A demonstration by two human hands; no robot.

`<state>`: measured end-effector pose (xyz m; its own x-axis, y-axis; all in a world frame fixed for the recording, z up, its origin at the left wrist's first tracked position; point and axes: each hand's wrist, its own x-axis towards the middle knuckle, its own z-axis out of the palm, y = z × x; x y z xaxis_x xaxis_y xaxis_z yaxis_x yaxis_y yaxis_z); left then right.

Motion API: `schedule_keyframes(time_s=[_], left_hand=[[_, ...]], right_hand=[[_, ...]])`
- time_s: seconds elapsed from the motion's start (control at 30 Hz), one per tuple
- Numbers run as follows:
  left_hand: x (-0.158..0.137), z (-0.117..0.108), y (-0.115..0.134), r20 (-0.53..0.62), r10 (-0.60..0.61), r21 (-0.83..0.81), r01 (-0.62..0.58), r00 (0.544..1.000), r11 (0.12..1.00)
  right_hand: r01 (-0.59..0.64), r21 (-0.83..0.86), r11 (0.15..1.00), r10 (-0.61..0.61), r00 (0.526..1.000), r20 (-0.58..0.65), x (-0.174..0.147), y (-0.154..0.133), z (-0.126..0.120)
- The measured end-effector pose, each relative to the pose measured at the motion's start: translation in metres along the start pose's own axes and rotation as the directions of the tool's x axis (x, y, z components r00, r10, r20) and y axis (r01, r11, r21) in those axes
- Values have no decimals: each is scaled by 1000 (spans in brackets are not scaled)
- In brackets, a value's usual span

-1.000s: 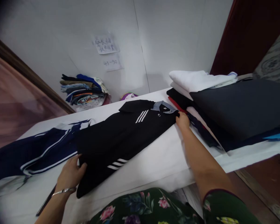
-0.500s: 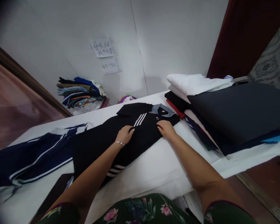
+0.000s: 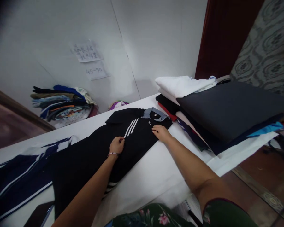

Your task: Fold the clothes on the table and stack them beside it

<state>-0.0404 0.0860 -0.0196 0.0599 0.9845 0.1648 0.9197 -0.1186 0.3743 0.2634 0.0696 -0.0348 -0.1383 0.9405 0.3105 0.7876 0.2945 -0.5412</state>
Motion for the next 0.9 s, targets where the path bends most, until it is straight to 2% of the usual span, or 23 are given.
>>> schedule_keyframes(time_s=[0.07,0.13,0.17,0.23,0.33,0.5,0.67,0.73,0.8,0.9], left_hand=[[1,1,-1,-8,5,-16,-5,1000,1000],[1,2,-3,-11,0,-29,0,1000,1000],[1,2,-3,-12,-6,-34,5,1000,999],[1,3,-4,-12,-17,-47,16,1000,999],[2,3,-5,-6,-29,-68,29,1000,997],[2,3,-5,-10,-36,-76,35,999,997],[2,2,-5,-10,-52,-86,51,999,995],[2,1,-5,-7,-60,-89,59,998,994],[2,0,-4,-2,-67,-95,67,998,993],[2,-1,-3,4,-79,-111,79,997,991]], right_hand=[[3,7,1000,-2,984,-180,4,5,-9],[-33,-37,999,18,939,-343,8,12,-18],[-70,-65,995,39,917,-397,10,16,-22],[-162,-121,979,95,897,-432,14,24,-25],[-234,-197,952,144,912,-384,19,32,-23],[-234,-242,942,151,936,-317,26,34,-16],[-147,-172,974,80,936,-344,30,25,-21],[-62,-184,981,12,966,-259,29,23,-22],[13,-191,981,-36,992,-118,27,23,-21],[56,-190,980,-57,998,2,22,26,-18]])
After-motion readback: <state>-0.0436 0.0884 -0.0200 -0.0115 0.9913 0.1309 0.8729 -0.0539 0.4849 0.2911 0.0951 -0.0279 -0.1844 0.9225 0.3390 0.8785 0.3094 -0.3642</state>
